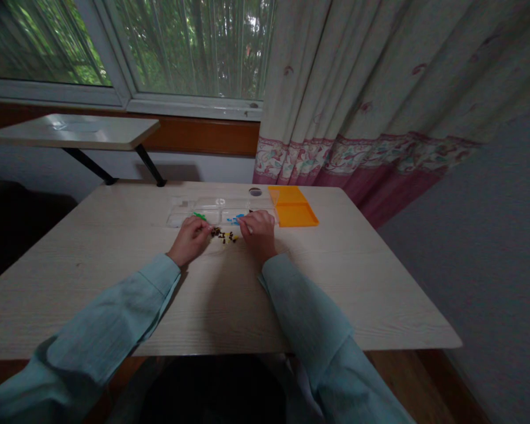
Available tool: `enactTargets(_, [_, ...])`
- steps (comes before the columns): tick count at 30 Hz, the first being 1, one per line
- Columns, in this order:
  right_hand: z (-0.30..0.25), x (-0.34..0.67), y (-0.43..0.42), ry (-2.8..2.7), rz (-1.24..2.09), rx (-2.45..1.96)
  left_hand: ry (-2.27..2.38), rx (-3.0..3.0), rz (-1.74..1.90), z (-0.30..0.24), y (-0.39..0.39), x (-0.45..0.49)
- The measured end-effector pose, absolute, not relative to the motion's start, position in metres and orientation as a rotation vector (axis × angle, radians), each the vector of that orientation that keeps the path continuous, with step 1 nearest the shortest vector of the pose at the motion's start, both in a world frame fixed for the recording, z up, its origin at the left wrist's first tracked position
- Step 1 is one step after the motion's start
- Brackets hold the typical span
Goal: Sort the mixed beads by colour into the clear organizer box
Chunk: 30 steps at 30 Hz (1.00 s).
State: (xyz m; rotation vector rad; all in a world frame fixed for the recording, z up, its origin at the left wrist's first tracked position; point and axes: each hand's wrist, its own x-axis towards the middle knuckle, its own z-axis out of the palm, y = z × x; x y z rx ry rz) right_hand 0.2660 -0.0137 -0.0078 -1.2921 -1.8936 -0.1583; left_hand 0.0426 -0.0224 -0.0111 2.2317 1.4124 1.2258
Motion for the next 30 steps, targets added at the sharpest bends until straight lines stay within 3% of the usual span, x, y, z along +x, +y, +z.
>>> enactTargets(8, [0.001,0.236,-0.036,-2.176,-0.146,-1.119,1.291,2.077,1.280,-0.009,-0.024,0.047])
enactTargets(30, [0.000,0.238,-0.036,-2.178,-0.159,-1.078,1.286,2.121,1.231,-0.007,-0.028,0.047])
